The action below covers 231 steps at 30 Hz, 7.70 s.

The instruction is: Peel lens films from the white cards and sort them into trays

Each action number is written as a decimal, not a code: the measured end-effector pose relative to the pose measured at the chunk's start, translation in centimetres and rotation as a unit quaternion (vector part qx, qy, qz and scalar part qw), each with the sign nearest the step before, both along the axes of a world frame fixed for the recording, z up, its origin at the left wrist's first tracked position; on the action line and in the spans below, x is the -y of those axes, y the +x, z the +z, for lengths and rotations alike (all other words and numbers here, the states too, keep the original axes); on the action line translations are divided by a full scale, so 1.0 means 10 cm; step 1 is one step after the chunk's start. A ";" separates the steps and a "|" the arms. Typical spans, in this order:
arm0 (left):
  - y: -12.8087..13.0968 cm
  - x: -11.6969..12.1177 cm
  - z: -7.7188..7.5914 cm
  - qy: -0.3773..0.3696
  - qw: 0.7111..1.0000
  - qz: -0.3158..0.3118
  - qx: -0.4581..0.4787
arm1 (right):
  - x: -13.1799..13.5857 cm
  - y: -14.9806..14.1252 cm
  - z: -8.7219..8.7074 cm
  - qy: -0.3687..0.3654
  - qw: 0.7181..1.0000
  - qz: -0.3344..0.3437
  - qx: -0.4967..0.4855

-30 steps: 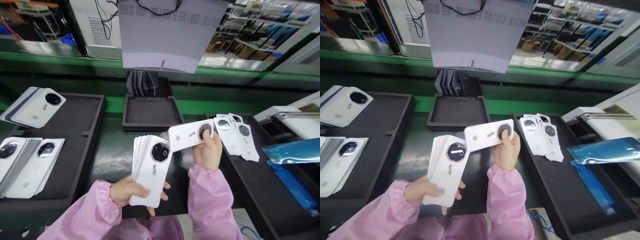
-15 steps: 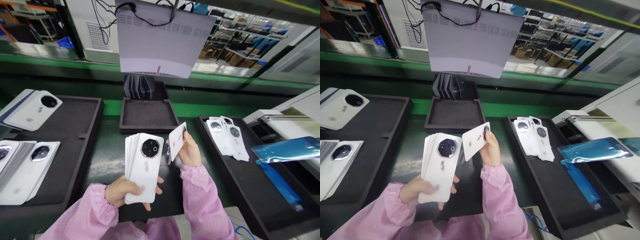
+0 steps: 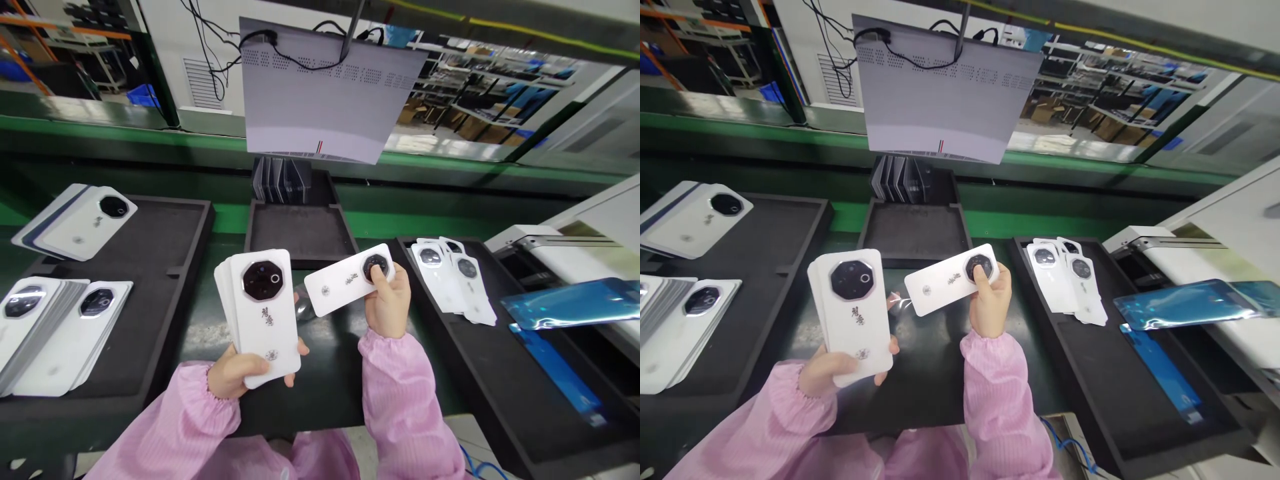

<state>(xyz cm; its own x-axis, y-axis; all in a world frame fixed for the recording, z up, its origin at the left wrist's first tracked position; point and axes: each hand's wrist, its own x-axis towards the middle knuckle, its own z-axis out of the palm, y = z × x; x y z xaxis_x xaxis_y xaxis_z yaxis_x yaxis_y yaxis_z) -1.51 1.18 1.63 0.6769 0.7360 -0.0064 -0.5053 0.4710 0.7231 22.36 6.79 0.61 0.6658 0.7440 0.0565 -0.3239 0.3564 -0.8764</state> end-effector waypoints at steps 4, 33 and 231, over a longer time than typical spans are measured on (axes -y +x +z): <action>0.01 0.00 -0.04 -0.023 1.000 0.002 -0.018 | -0.01 0.04 -0.04 -0.028 0.989 0.116 -0.083; -0.06 0.02 -0.02 0.012 1.000 -0.014 0.025 | 0.35 -0.25 0.18 -0.096 0.921 0.231 0.298; 0.04 0.07 -0.05 -0.024 0.983 -0.089 -0.159 | 0.40 -0.41 0.41 0.201 0.754 0.095 0.618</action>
<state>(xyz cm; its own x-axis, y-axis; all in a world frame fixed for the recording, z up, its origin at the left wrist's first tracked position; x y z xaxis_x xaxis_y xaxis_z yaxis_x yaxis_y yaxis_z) -1.11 0.49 1.13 0.7529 0.5996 -0.2713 -0.1632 0.5695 0.8057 18.21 2.80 4.68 -0.1960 0.5773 0.7927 0.5736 0.7231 -0.3848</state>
